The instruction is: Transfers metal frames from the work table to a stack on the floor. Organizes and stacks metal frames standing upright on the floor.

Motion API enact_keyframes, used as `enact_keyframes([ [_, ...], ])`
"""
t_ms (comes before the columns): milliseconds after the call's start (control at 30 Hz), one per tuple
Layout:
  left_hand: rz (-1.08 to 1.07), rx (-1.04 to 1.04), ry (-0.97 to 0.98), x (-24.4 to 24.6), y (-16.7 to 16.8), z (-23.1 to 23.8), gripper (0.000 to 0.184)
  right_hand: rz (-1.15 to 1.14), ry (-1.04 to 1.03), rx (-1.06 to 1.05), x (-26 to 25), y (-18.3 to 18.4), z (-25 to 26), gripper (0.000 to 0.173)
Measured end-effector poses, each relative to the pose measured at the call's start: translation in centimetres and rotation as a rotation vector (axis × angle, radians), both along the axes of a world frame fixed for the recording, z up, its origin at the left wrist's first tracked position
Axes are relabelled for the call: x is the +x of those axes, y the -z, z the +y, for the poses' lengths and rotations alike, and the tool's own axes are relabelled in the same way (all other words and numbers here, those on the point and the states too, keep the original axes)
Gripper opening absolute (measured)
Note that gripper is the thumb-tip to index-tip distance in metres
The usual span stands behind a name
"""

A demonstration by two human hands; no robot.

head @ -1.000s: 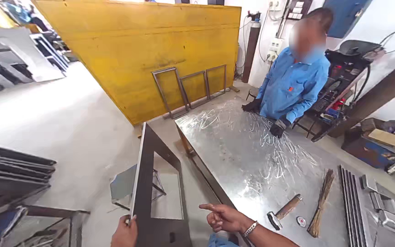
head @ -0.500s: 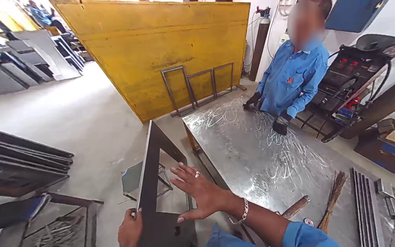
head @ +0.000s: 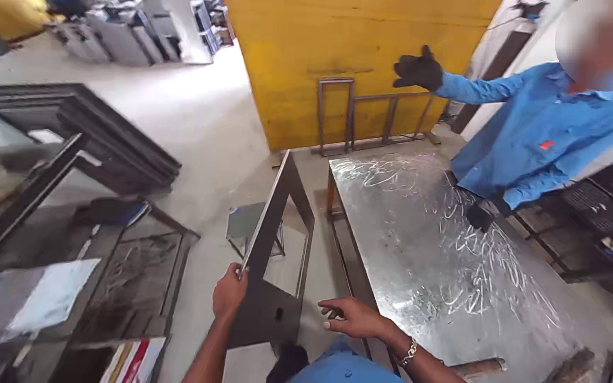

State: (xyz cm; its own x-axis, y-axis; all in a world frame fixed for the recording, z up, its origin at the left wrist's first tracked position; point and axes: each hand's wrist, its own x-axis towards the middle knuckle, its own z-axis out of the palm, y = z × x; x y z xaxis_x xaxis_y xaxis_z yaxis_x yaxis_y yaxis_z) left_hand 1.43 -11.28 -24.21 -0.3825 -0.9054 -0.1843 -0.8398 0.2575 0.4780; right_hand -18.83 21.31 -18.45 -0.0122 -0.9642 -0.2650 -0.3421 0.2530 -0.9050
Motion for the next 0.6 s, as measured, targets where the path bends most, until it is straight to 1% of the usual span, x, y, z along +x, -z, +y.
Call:
enact_keyframes([
  [133,-0.017,0.089,-0.005,0.8,0.3,-1.0,0.045,0.009,0.0,0.133,-0.8,1.9,-1.0,0.051],
  [233,-0.022,0.126,0.0,0.6,-0.2,-1.7,0.047,0.03,0.06,0.178,-2.3,3.1,-3.3,0.05],
  [333,-0.042,0.167,-0.032,1.5,-0.7,-2.1,0.044,0.086,0.099,0.215,-3.3,4.0,-5.9,0.05],
  [400,-0.039,0.184,-0.032,2.0,-0.4,-2.9,0.043,0.11,0.103,0.218,-4.3,4.2,-7.7,0.048],
  [467,-0.011,0.198,-0.025,2.5,-0.2,-3.5,0.043,0.126,0.061,0.232,-5.4,3.8,-9.9,0.047],
  [533,0.014,0.2,-0.015,3.2,0.1,-4.1,0.043,0.119,0.014,0.251,-6.1,3.5,-12.8,0.046],
  [600,0.044,0.194,-0.019,2.9,0.3,-3.9,0.043,0.136,-0.038,0.261,-7.9,2.9,-16.4,0.047],
])
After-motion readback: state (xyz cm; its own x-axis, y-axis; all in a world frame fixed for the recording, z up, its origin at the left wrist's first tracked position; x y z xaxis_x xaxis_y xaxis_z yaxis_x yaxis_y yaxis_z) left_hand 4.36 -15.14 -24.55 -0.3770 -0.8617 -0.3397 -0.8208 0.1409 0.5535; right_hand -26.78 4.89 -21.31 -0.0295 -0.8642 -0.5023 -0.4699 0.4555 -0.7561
